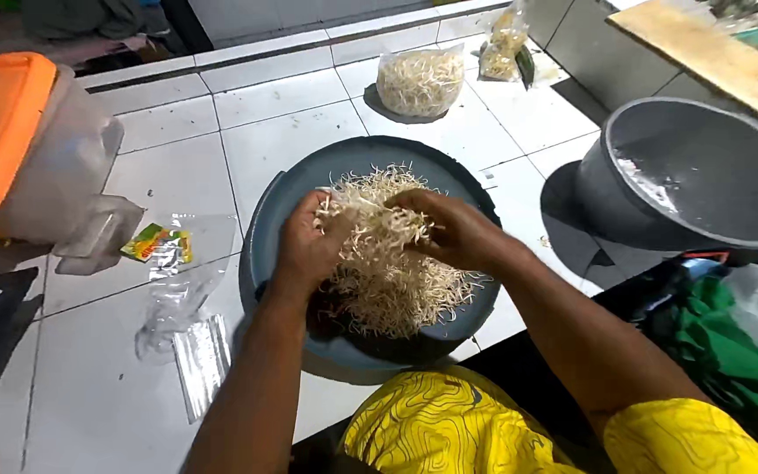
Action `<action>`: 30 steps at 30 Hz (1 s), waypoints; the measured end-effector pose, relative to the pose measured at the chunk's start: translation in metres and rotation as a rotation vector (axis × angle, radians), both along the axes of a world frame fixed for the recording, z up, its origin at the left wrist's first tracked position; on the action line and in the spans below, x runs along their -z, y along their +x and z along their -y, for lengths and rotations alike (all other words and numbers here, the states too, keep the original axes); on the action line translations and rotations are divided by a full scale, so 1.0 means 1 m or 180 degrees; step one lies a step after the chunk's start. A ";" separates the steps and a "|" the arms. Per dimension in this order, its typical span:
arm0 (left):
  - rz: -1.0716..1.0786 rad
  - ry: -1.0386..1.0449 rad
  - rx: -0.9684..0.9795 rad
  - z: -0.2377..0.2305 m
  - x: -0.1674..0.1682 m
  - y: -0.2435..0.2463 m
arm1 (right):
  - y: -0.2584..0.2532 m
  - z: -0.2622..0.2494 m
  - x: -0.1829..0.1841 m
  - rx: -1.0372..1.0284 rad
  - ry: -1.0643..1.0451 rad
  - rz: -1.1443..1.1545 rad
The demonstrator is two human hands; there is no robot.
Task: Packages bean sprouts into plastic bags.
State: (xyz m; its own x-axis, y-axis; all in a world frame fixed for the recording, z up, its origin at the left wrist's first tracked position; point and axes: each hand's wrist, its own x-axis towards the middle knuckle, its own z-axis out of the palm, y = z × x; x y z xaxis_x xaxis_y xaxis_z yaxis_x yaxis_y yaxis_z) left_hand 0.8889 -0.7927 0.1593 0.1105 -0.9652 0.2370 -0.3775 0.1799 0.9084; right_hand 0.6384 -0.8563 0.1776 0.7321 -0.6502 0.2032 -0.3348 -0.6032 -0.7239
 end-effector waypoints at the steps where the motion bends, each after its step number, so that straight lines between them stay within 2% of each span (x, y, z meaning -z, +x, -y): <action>1: 0.0107 -0.0099 -0.0028 -0.001 -0.009 0.003 | 0.002 -0.001 -0.013 -0.0014 -0.0111 -0.0088; 4: 0.0131 -0.0342 0.0065 -0.006 -0.022 0.010 | 0.010 -0.006 -0.040 0.0038 -0.0407 -0.0343; 6: 0.0333 -0.0343 0.0028 -0.013 -0.023 0.010 | 0.015 -0.009 -0.044 0.0166 -0.0620 -0.0424; 10: 0.1514 0.0314 -0.0150 -0.038 -0.003 0.006 | 0.021 -0.017 -0.029 0.0592 -0.0881 -0.0420; 12: 0.1888 0.0594 -0.0192 -0.052 0.026 0.006 | 0.018 -0.028 -0.006 0.0716 -0.0728 -0.0648; 16: 0.1930 0.1124 0.0256 -0.083 0.086 -0.003 | -0.006 -0.050 0.077 0.0663 -0.0024 -0.1762; 18: 0.2085 0.1219 0.0441 -0.097 0.110 -0.012 | -0.016 -0.059 0.113 0.0725 0.0056 -0.2124; 20: 0.2348 0.1177 0.0422 -0.107 0.122 -0.022 | -0.024 -0.063 0.130 0.0943 -0.0063 -0.2123; 22: 0.2502 0.0911 0.0263 -0.112 0.130 -0.027 | -0.033 -0.062 0.131 0.1137 -0.0158 -0.1903; 26: 0.2077 0.0392 -0.0237 -0.117 0.141 -0.026 | -0.049 -0.058 0.116 0.1315 0.0070 -0.1713; 30: 0.1902 0.0175 -0.0604 -0.119 0.145 -0.031 | -0.051 -0.050 0.080 0.0857 0.0323 -0.1956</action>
State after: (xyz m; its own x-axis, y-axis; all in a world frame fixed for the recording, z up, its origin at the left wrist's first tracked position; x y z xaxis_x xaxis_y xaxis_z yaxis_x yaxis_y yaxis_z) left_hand 0.8582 -0.6740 0.0147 0.1448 -0.9543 0.2615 -0.8436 0.0190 0.5366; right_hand 0.5873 -0.8065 0.0979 0.5049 -0.8200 -0.2696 -0.8326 -0.3802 -0.4027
